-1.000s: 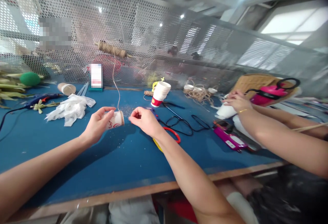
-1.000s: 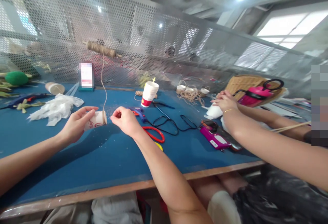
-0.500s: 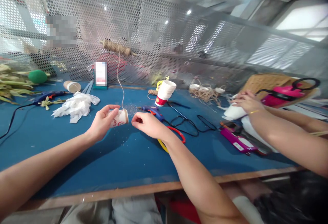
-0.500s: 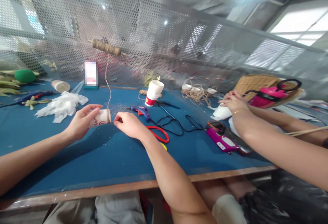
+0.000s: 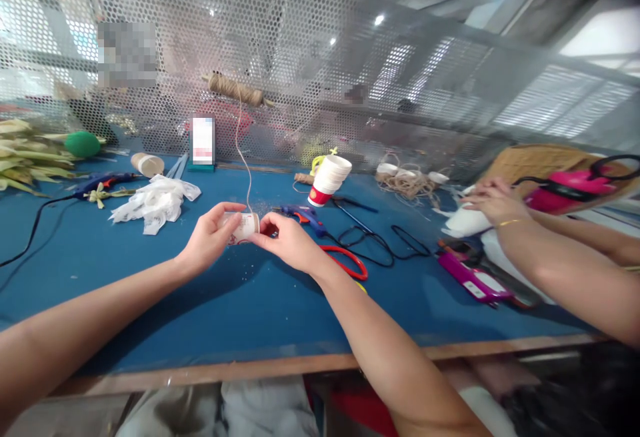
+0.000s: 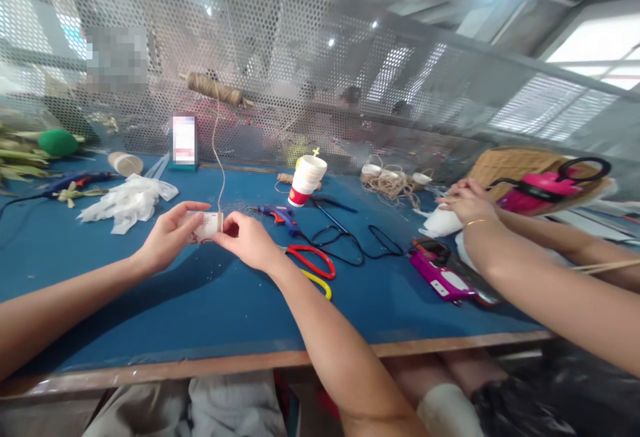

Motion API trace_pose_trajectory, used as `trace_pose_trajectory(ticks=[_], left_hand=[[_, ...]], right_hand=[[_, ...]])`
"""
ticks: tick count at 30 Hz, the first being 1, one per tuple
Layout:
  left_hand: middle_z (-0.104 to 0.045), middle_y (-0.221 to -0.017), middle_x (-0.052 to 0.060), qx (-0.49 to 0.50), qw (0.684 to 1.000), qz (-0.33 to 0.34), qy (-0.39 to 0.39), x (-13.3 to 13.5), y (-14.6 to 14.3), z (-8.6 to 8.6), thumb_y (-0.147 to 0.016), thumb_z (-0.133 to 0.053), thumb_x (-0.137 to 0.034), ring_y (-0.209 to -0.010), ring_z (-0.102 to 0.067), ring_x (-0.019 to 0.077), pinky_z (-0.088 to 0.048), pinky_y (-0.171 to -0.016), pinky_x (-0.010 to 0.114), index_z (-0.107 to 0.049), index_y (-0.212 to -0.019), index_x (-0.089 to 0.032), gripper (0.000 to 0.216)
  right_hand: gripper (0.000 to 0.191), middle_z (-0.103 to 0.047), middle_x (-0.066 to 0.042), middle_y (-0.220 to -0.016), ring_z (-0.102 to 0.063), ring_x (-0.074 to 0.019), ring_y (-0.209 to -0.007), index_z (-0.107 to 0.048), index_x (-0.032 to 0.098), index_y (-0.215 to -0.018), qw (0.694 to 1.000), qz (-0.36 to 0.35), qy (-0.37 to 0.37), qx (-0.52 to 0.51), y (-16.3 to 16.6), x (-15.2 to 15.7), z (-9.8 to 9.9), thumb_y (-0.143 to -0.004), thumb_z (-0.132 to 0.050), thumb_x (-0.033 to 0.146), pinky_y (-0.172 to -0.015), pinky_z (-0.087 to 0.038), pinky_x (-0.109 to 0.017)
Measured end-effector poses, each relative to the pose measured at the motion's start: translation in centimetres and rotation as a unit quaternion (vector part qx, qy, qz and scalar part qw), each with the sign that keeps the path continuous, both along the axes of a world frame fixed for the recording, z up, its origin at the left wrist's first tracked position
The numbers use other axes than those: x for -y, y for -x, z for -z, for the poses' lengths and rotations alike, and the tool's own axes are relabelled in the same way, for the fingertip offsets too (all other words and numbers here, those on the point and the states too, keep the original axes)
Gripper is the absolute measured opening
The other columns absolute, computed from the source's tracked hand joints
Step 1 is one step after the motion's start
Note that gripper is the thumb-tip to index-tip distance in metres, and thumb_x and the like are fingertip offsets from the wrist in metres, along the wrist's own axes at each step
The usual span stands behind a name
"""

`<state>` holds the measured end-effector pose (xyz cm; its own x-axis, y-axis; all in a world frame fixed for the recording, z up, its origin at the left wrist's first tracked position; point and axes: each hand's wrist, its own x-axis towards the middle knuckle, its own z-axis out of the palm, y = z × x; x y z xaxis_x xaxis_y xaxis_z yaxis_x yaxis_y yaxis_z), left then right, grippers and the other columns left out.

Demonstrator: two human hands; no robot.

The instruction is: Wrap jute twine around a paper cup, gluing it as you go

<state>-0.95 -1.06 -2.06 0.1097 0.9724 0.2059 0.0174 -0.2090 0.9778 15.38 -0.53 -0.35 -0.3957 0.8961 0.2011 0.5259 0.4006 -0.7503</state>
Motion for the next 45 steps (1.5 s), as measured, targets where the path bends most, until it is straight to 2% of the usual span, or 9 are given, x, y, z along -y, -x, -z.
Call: trace_pose_trajectory(ticks=[6, 12, 16, 23, 27, 30, 34, 40, 45], left_hand=[[-0.058, -0.074, 0.001, -0.008, 0.999, 0.023, -0.023, 0.1, 0.2, -0.1, -0.072, -0.054, -0.036, -0.059, -0.052, 0.009, -0.042, -0.056, 0.021, -0.052, -0.101, -0.015, 0.036], [-0.055, -0.067, -0.001, 0.112, 0.983, 0.115, 0.091, -0.6, 0.8, -1.1, -0.069, -0.058, -0.037, -0.053, -0.052, 0.0093, -0.043, -0.05, 0.021, -0.044, -0.112, -0.018, 0.049], [-0.058, -0.07, 0.0, 0.074, 0.989, 0.118, 0.044, -0.7, 0.8, -0.9, -0.066, -0.062, -0.03, -0.058, -0.054, 0.0096, -0.043, -0.055, 0.021, -0.049, -0.108, -0.016, 0.047], [-0.062, -0.085, 0.004, 0.004, 0.993, 0.112, -0.033, -0.4, 0.6, -0.1, -0.067, -0.061, -0.029, -0.071, -0.057, 0.0127, -0.045, -0.069, 0.025, -0.051, -0.109, -0.016, 0.045], [-0.061, -0.099, 0.006, -0.053, 0.989, 0.116, -0.08, 0.0, 0.4, -0.1, -0.068, -0.059, -0.028, -0.084, -0.057, 0.0164, -0.043, -0.078, 0.027, -0.052, -0.11, -0.017, 0.044], [-0.059, -0.109, 0.007, -0.086, 0.984, 0.11, -0.113, 0.3, 0.3, 0.0, -0.068, -0.059, -0.026, -0.093, -0.056, 0.0178, -0.041, -0.082, 0.026, -0.054, -0.11, -0.018, 0.043], [-0.061, -0.107, 0.006, -0.148, 0.967, 0.136, -0.158, 1.1, 0.2, 0.1, -0.072, -0.055, -0.025, -0.087, -0.059, 0.0168, -0.044, -0.078, 0.025, -0.051, -0.115, -0.019, 0.044], [-0.063, -0.103, 0.007, -0.212, 0.911, 0.237, -0.262, 2.7, -0.3, 0.1, -0.077, -0.048, -0.021, -0.09, -0.06, 0.0168, -0.045, -0.079, 0.024, -0.049, -0.118, -0.02, 0.04], [-0.063, -0.104, 0.008, -0.216, 0.907, 0.258, -0.254, 3.4, -0.6, 0.1, -0.078, -0.047, -0.021, -0.091, -0.06, 0.0179, -0.046, -0.078, 0.026, -0.047, -0.119, -0.02, 0.04]], right_hand=[[0.017, -0.048, 0.003, -0.064, -0.044, -0.0095, -0.058, -0.045, 0.017, -0.069, 0.998, -0.021, 0.035, -0.051, -0.3, -0.2, -0.2, -0.07, -0.056, 0.03, -0.058, -0.038, -0.024], [0.015, -0.049, 0.002, -0.07, -0.046, -0.0099, -0.063, -0.047, 0.017, -0.066, 0.998, -0.04, -0.046, 0.014, -0.4, -0.1, -0.3, -0.069, -0.059, 0.027, -0.063, -0.039, -0.025], [0.019, -0.053, 0.001, -0.071, -0.049, -0.0111, -0.065, -0.051, 0.017, -0.068, 0.998, -0.051, -0.015, 0.031, -0.9, -0.2, -0.4, -0.064, -0.064, 0.03, -0.064, -0.041, -0.026], [0.027, -0.055, -0.002, -0.068, -0.053, -0.0118, -0.064, -0.05, 0.016, -0.072, 0.987, 0.012, 0.114, -0.116, -1.5, -0.5, -1.3, -0.076, -0.05, 0.042, -0.055, -0.043, -0.025], [0.022, -0.053, 0.0, -0.068, -0.052, -0.0113, -0.065, -0.051, 0.016, -0.072, 0.986, 0.063, 0.071, -0.14, -1.2, -0.6, -1.2, -0.075, -0.052, 0.038, -0.058, -0.043, -0.024], [0.021, -0.058, -0.002, -0.079, -0.054, -0.0123, -0.076, -0.056, 0.016, -0.081, 0.989, 0.04, 0.035, -0.138, -1.0, -0.7, -0.8, -0.076, -0.052, 0.036, -0.071, -0.043, -0.027], [0.024, -0.061, -0.005, -0.088, -0.055, -0.0137, -0.085, -0.058, 0.016, -0.088, 0.984, 0.005, 0.085, -0.159, -1.1, -0.8, -0.5, -0.078, -0.05, 0.037, -0.078, -0.042, -0.029], [0.029, -0.061, -0.006, -0.087, -0.053, -0.0086, -0.066, -0.059, 0.014, -0.084, 0.962, -0.002, 0.161, -0.22, -1.4, -2.2, -1.5, -0.079, -0.047, 0.041, -0.054, -0.042, -0.02], [0.018, -0.06, -0.005, -0.08, -0.034, -0.0029, -0.042, -0.057, 0.014, -0.077, 0.971, -0.012, 0.133, -0.2, 0.0, -6.3, -4.9, -0.08, -0.05, 0.03, -0.033, -0.025, -0.017]])
